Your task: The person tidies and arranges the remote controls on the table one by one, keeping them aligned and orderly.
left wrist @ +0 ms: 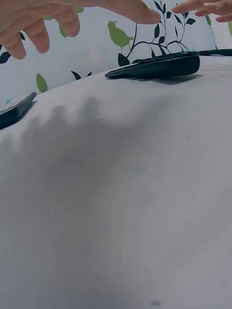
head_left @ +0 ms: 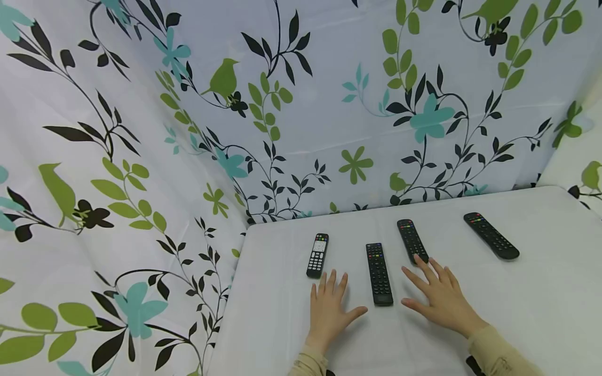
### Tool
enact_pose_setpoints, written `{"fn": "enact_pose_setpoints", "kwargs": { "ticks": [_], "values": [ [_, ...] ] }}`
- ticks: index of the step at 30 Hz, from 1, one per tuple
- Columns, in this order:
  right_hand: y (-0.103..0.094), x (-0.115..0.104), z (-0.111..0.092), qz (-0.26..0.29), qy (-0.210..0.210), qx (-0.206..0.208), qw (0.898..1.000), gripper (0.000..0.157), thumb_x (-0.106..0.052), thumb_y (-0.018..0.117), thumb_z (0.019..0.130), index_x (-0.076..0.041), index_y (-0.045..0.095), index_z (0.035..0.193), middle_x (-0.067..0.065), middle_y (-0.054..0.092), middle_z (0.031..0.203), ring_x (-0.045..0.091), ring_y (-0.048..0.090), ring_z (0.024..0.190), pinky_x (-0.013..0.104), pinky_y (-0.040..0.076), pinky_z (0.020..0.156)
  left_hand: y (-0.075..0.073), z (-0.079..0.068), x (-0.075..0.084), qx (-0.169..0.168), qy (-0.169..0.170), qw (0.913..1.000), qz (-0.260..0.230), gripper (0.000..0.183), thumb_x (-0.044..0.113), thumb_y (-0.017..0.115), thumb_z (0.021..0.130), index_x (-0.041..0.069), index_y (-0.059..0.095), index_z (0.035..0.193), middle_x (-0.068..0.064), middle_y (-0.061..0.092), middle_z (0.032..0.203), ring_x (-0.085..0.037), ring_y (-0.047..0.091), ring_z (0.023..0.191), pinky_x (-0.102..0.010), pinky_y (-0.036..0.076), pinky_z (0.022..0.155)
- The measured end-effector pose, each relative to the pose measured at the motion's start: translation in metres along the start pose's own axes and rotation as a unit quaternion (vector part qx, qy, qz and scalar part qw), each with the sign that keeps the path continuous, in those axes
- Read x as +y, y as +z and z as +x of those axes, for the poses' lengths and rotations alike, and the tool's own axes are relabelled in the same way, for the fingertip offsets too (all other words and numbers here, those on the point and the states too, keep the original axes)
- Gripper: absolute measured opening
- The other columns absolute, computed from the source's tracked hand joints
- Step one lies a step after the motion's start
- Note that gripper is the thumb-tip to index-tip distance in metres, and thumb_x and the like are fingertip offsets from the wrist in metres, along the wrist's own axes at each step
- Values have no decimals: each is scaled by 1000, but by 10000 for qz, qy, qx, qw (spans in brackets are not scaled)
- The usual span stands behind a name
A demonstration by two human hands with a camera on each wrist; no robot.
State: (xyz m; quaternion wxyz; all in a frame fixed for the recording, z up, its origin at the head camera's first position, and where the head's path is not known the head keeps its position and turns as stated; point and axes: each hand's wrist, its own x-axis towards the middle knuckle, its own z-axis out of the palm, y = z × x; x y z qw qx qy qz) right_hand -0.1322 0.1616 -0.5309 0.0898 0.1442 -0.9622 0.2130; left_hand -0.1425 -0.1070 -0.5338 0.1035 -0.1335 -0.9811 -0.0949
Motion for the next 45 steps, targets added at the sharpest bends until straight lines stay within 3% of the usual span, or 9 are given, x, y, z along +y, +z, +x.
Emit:
{"fn": "enact_pose_setpoints", "kwargs": {
  "ticks": [10,18,24,32,38,45],
  "values": [
    [-2,-38,35,145,-451,295,9984,63,-47,63,83,-18,47,137,14,37,147,43,33,132,66,30,98,-6,15,-17,324,-93,9994,42,79,67,61,73,21,48,137,-9,49,139,-29,48,126,-54,39,98],
    [3,-49,72,630,-581,398,9955,58,-35,64,86,-13,47,137,19,41,143,43,41,126,58,37,99,-19,35,-34,783,-210,9967,-98,65,58,63,77,16,58,127,-12,57,130,-30,56,115,-49,44,92],
    [11,-62,90,1017,-359,160,9940,55,-32,62,88,-11,46,137,19,46,137,40,49,119,52,43,95,-29,47,-43,824,-360,9960,-3,56,50,65,80,15,60,123,-9,61,122,-29,61,106,-46,48,86],
    [25,-78,112,1418,58,-128,9898,51,-29,60,90,-10,47,136,17,53,128,34,53,116,50,42,97,-27,64,-56,949,-574,9938,43,41,43,65,83,12,67,110,-9,67,107,-27,64,94,-43,50,75],
    [31,-90,130,1566,336,-411,9862,49,-27,58,91,-10,48,135,17,53,129,34,54,116,48,43,96,-24,75,-68,747,-1014,9916,-309,35,35,64,85,8,69,105,-13,67,103,-31,64,91,-44,51,69],
    [47,-98,150,1810,649,-567,9797,44,-25,59,90,-8,54,130,15,60,113,25,61,96,40,50,80,-21,92,-80,503,-1437,9866,-594,26,26,62,88,7,69,105,-15,68,102,-31,65,90,-42,53,70]
  ]
}}
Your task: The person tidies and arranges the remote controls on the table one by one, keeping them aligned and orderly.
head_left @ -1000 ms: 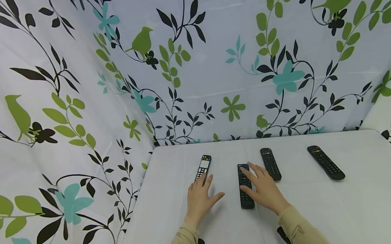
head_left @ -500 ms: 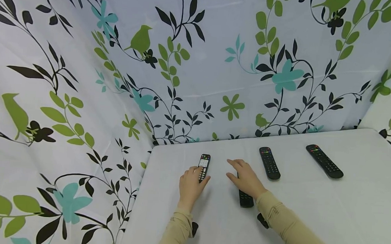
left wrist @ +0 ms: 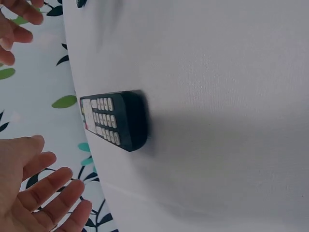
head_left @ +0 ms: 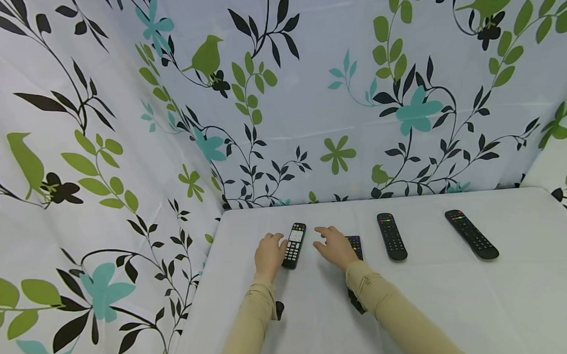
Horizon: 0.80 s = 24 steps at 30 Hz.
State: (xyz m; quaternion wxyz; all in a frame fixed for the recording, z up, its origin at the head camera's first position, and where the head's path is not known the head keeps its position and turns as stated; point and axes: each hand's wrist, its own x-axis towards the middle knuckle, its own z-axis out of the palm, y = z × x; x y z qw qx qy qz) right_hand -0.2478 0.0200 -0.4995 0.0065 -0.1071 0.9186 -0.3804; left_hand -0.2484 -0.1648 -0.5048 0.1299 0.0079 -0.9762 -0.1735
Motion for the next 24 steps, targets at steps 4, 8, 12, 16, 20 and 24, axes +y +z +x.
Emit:
{"fn": "enact_pose_setpoints", "kwargs": {
  "ticks": [4,8,12,16,20,24],
  "values": [
    [13,4,7,147,310,-119,9993,42,-22,61,89,-7,56,127,14,63,105,21,60,85,36,50,74,6,7,-2,-199,-137,9995,-198,22,17,61,89,6,68,106,-16,67,99,-30,64,88,-41,53,72],
    [28,8,9,210,486,-221,9984,40,-19,62,88,-5,58,125,9,64,92,16,55,73,31,46,65,17,4,-8,-461,-295,9976,-430,23,12,58,89,4,67,109,-18,66,98,-31,64,87,-41,52,75],
    [46,8,7,334,463,-259,9980,39,-14,62,87,-3,58,124,7,63,84,14,52,69,29,44,63,27,-1,-18,-602,-472,9943,-744,26,9,54,91,2,65,114,-20,65,100,-32,63,89,-42,50,79],
    [62,1,5,509,327,-417,9973,42,-11,62,87,0,55,127,9,63,88,16,55,76,34,47,73,34,-3,-28,-630,-561,9903,-1099,32,5,50,91,3,60,121,-20,63,94,-28,59,81,-42,49,75],
    [76,-2,3,657,369,-465,9961,46,-9,62,86,5,51,128,12,62,93,19,56,82,38,49,79,39,-5,-31,-742,-509,9874,-1298,34,4,50,90,4,60,123,-19,61,87,-23,53,72,-40,47,69],
    [86,2,3,1100,759,-304,9906,44,-6,59,86,8,51,127,12,64,92,18,57,81,37,49,78,45,-7,-31,-761,-301,9863,-1430,32,4,51,90,3,62,120,-20,61,86,-22,52,69,-38,46,66]
  ]
}}
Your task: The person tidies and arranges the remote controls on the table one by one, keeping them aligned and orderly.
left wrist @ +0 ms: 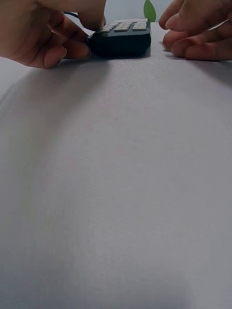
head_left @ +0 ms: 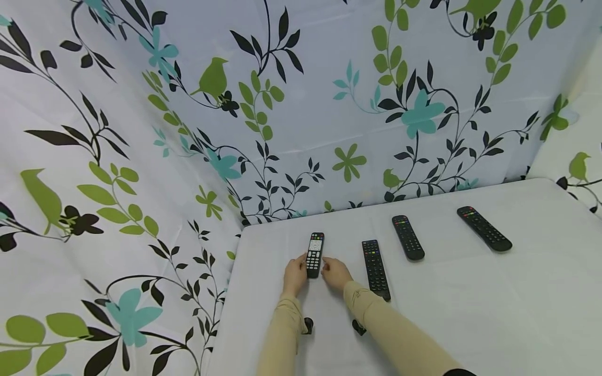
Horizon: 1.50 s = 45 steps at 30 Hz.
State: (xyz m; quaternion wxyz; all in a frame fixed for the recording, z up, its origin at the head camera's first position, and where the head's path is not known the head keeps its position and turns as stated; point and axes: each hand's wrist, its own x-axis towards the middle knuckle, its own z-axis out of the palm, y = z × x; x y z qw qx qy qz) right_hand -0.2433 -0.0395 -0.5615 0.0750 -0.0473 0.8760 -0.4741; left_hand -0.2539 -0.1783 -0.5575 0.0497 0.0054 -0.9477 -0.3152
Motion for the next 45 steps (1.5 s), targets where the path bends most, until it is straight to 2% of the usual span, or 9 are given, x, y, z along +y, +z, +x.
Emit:
{"fn": "enact_pose_setpoints", "kwargs": {
  "ticks": [3,7,15,23,29,36,40,45],
  "values": [
    [3,4,2,351,277,30,9990,43,-5,56,87,7,51,128,11,65,92,16,57,79,34,49,76,3,-1,1,104,136,9998,-111,31,3,51,90,2,63,118,-21,61,85,-22,51,66,-36,45,63],
    [5,5,3,417,298,-36,9987,41,-5,54,88,5,52,128,11,66,92,16,56,78,32,48,73,6,-4,1,200,253,9993,-200,30,3,50,90,1,63,117,-21,60,79,-19,44,61,-32,40,58],
    [4,1,-2,257,116,-214,9994,43,-1,53,87,5,50,130,5,59,78,11,50,66,23,41,60,6,-8,3,-105,-186,9994,-275,33,7,47,93,5,59,124,-16,59,81,-15,40,61,-27,37,57],
    [1,2,-10,143,27,148,9998,40,-7,61,86,6,55,124,5,60,76,12,47,64,24,39,58,6,-14,4,-207,-281,9980,-527,32,9,51,92,7,61,122,-18,64,89,-19,51,70,-32,43,64],
    [-1,7,-16,222,48,322,9992,44,-7,64,84,3,55,126,6,61,81,13,48,70,26,41,63,8,-19,8,-194,-164,9987,-448,32,7,51,91,7,61,121,-18,63,83,-17,46,64,-30,41,60],
    [-5,12,-28,379,-139,181,9990,57,-3,67,77,3,50,131,6,53,77,14,43,69,26,37,63,12,-35,11,-286,-89,9990,-341,31,9,51,92,6,61,121,-16,62,81,-15,42,62,-28,39,57],
    [-4,16,-33,426,-117,68,9990,58,-3,66,76,4,49,131,5,52,79,14,43,70,25,36,64,14,-45,12,-143,-80,9994,-308,30,9,51,92,5,62,120,-16,65,82,-14,46,62,-27,40,56],
    [-4,18,-39,379,-239,115,9989,58,-4,66,75,4,50,130,6,54,80,14,44,70,25,38,65,14,-57,12,12,-98,9994,-330,29,11,52,93,6,63,119,-14,67,84,-15,50,63,-28,41,56]
  ]
}}
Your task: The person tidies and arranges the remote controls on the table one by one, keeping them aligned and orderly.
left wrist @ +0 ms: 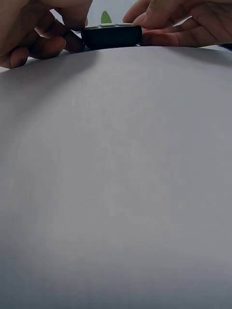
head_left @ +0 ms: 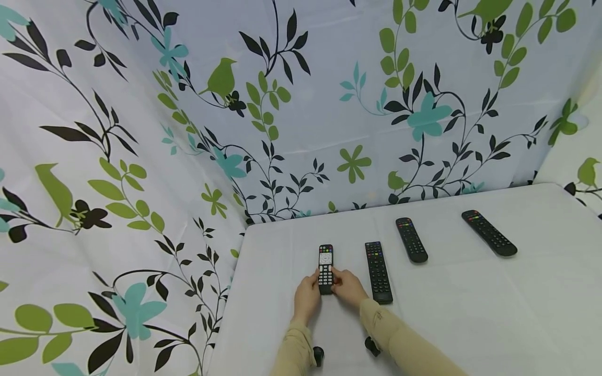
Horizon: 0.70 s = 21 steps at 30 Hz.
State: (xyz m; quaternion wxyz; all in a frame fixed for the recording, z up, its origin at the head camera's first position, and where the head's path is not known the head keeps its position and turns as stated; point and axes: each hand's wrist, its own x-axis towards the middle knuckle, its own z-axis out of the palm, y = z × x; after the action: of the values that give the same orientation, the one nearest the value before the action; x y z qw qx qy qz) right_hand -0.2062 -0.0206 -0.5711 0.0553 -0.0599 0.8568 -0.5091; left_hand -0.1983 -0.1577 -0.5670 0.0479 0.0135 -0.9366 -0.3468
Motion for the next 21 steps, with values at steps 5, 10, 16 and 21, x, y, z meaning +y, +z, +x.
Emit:
{"fn": "enact_pose_setpoints", "kwargs": {
  "ticks": [5,10,16,21],
  "values": [
    [-2,2,-9,42,17,-35,10000,56,-2,66,76,5,50,129,5,54,78,12,45,69,23,39,62,3,-10,-1,175,97,9994,295,29,13,54,92,12,65,118,-13,71,90,-23,62,70,-32,43,59],
    [-5,5,-20,287,48,-87,9995,58,-2,65,75,4,50,130,7,55,79,14,47,71,25,41,64,5,-19,1,243,201,9982,509,29,16,54,91,15,65,119,-8,72,89,-21,62,69,-34,40,61],
    [-11,8,-32,422,-547,82,9976,56,-8,63,76,2,51,130,7,55,78,12,50,69,25,43,63,9,-29,4,416,190,9975,539,29,16,55,91,16,66,117,-4,71,83,-16,56,61,-29,30,59],
    [-10,6,-37,410,-94,27,9991,56,-4,65,74,3,53,128,8,56,78,13,51,70,25,42,63,14,-35,5,646,170,9962,553,28,15,56,89,16,67,115,-4,72,83,-19,59,63,-27,25,57]
  ]
}}
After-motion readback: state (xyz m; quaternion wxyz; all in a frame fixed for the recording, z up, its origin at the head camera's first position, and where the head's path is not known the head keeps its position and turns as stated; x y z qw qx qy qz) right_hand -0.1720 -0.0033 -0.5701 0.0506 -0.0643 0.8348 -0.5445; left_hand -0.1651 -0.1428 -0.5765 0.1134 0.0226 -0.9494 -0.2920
